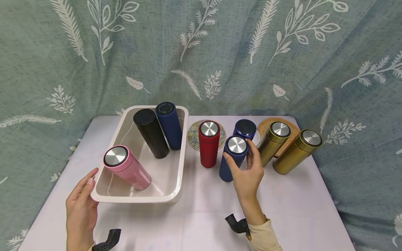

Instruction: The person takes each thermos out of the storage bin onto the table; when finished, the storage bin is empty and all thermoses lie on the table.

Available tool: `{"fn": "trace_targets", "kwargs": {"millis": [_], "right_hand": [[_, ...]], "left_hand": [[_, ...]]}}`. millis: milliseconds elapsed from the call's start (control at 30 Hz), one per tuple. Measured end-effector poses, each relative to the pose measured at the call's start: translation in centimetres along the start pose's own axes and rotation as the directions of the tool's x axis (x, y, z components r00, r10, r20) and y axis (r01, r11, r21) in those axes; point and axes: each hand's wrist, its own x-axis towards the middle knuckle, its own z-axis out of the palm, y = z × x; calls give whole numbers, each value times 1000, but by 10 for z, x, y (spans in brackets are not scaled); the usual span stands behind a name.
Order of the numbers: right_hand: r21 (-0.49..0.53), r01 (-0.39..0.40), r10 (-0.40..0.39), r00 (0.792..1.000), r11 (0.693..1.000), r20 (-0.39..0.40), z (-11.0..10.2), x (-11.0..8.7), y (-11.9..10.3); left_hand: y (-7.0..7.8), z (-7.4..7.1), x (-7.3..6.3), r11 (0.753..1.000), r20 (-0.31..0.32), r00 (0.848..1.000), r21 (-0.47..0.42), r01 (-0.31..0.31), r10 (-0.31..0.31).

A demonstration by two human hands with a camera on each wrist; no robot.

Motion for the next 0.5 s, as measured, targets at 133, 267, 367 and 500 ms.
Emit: {"fn": "trace_targets", "kwargs": {"millis": [133,267,367,500], "right_hand": [[15,27,-27,1000,1000,-6,-1,0,-2],[28,47,-47,999,999,-3,-2,1,-4],[30,63,-63,998,998,-1,-3,1,-6],[27,81,-81,997,996,0,-4,2,-10]], "left_hand": [[0,0,0,1000,2,1000,-7,-2,2],[-1,0,0,1000,3,1000,-13,0,0],[-1,0,0,1000,5,1000,-13,1,-1],[-1,-1,0,1000,7,1000,-11,1,-1]]}}
